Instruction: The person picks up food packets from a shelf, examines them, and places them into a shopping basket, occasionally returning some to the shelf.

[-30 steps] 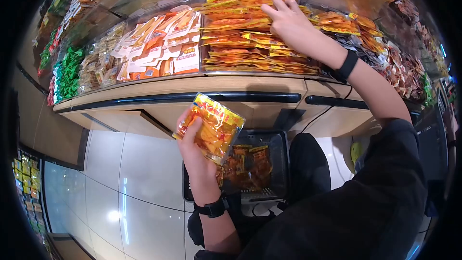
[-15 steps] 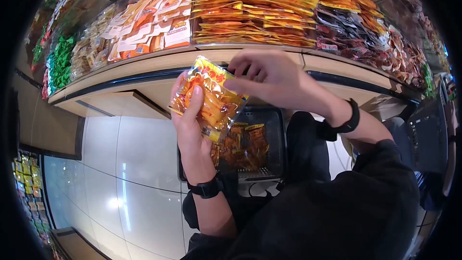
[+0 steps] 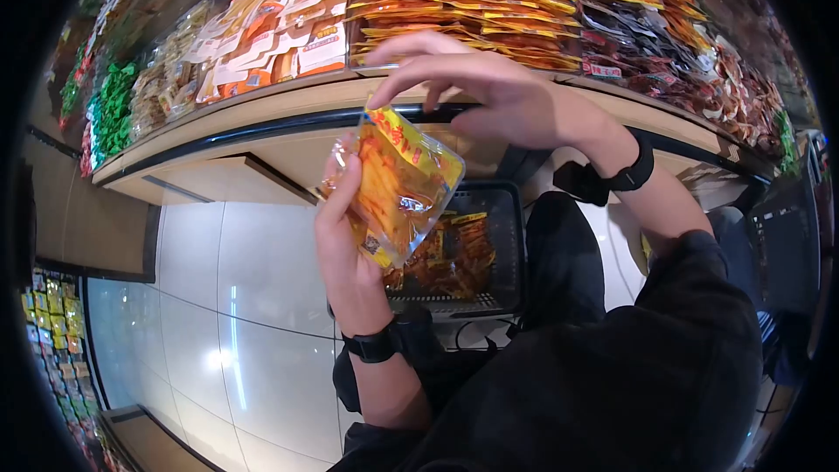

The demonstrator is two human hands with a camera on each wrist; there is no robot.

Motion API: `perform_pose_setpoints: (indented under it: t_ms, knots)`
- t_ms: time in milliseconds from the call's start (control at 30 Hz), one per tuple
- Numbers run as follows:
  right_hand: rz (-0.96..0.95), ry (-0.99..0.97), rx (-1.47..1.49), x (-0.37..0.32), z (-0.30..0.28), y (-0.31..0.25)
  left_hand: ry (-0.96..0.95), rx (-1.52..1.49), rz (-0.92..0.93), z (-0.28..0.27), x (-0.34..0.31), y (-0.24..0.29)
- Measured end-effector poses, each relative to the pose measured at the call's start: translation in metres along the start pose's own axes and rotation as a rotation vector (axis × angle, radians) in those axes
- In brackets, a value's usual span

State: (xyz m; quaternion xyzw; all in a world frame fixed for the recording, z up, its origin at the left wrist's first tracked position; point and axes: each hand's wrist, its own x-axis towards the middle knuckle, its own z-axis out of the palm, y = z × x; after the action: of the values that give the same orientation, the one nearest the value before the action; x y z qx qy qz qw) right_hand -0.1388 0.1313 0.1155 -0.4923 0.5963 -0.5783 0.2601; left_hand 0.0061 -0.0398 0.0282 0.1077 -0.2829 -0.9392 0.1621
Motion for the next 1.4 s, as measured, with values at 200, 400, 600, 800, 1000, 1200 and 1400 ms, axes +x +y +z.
perform_pose_setpoints:
  t_ms: [200, 400, 600, 800, 1000, 1200, 1400]
  knots:
    - [-0.300, -0.320, -0.667, 0.039, 0.016, -0.007, 0.005, 0.272, 0.105, -0.026, -0.006, -0.012]
    - [0.233, -0.111, -0.226, 0.064, 0.040, 0.004, 0.219, 0.122, 0.277, -0.031, -0.017, 0.016]
    - [0.354, -0.223, -0.052, 0.077, 0.041, 0.011, 0.226, 0.022, 0.227, -0.023, -0.037, 0.030]
    - [0.224, -0.194, -0.134, 0.073, 0.039, 0.005, 0.211, 0.017, 0.159, -0.010, -0.035, 0.022]
    - [-0.256, -0.332, -0.427, 0.053, 0.039, -0.001, -0.007, -0.150, -0.134, -0.032, -0.028, 0.010]
    - [0.019, -0.141, -0.261, 0.051, 0.029, -0.001, -0.142, -0.178, -0.289, -0.032, -0.029, 0.000]
    - [-0.091, -0.157, -0.292, 0.048, 0.030, 0.000, -0.219, -0.215, -0.308, -0.032, -0.029, -0.004]
